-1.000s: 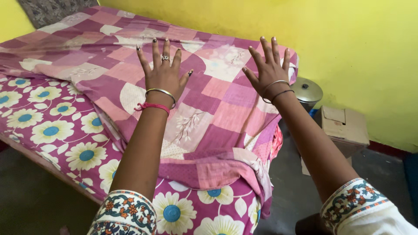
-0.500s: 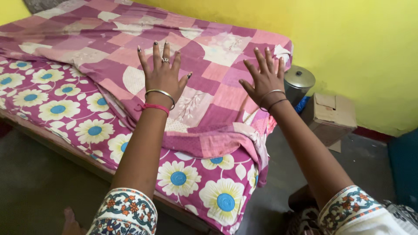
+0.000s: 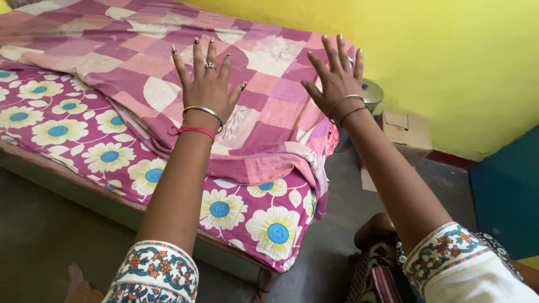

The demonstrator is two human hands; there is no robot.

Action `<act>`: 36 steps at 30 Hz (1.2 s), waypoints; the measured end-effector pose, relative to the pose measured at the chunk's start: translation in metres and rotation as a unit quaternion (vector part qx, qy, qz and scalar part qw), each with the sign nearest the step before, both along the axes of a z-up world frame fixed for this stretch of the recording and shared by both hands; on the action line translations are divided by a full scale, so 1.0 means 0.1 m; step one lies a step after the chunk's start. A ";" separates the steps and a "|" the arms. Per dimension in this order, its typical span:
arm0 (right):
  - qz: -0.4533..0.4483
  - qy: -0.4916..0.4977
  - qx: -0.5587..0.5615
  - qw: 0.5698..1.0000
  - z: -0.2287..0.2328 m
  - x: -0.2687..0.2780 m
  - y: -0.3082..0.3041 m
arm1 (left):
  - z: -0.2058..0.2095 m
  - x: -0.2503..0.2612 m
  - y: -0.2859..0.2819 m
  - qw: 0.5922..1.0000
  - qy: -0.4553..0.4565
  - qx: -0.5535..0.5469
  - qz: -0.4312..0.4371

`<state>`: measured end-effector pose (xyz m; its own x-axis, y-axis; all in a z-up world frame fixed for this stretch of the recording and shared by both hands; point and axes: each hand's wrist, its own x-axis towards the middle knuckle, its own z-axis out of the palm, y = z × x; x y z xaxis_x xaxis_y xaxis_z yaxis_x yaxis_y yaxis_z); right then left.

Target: The person makes a bed by spreading and smoothing a bedsheet over the mattress and tucking its edges underneath the mattress by hand.

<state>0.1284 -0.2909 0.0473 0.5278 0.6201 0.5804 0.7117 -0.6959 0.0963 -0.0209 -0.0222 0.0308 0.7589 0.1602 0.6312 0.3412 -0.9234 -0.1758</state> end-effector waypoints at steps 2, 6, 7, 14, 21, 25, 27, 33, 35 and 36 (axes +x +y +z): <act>0.017 -0.015 -0.002 1.000 -0.04 -0.03 0.03 | -0.03 -0.06 -0.04 1.000 -0.005 -0.010 -0.003; 0.024 -0.017 -0.018 0.999 -0.30 -0.10 0.09 | -0.17 -0.17 -0.10 1.000 0.002 -0.024 -0.007; 0.025 -0.019 -0.022 0.999 -0.36 -0.10 0.11 | -0.20 -0.19 -0.12 1.000 0.012 -0.011 0.003; 0.023 0.004 -0.042 0.999 -0.88 -0.04 0.14 | -0.56 -0.06 -0.15 0.997 0.060 -0.004 0.039; 0.019 0.056 -0.165 0.985 -1.76 -0.01 0.18 | -1.55 0.14 -0.38 0.997 0.068 -0.043 -0.014; 0.016 0.199 -0.227 0.953 -2.44 -0.07 0.09 | -2.25 0.14 -0.73 0.973 0.191 -0.125 -0.043; 0.009 0.285 -0.208 0.936 -2.80 -0.14 -0.01 | -2.59 0.12 -0.88 0.960 0.233 -0.143 -0.055; -0.008 0.266 -0.155 0.951 -3.46 -0.45 -0.09 | -3.40 0.16 -1.11 0.931 0.302 -0.196 -0.059; 0.022 0.198 -0.106 0.974 -3.55 -0.45 -0.12 | -3.55 0.17 -1.12 0.946 0.255 -0.185 -0.074; 0.021 0.196 -0.107 0.975 -3.62 -0.45 -0.13 | -3.61 0.16 -1.16 0.947 0.253 -0.185 -0.075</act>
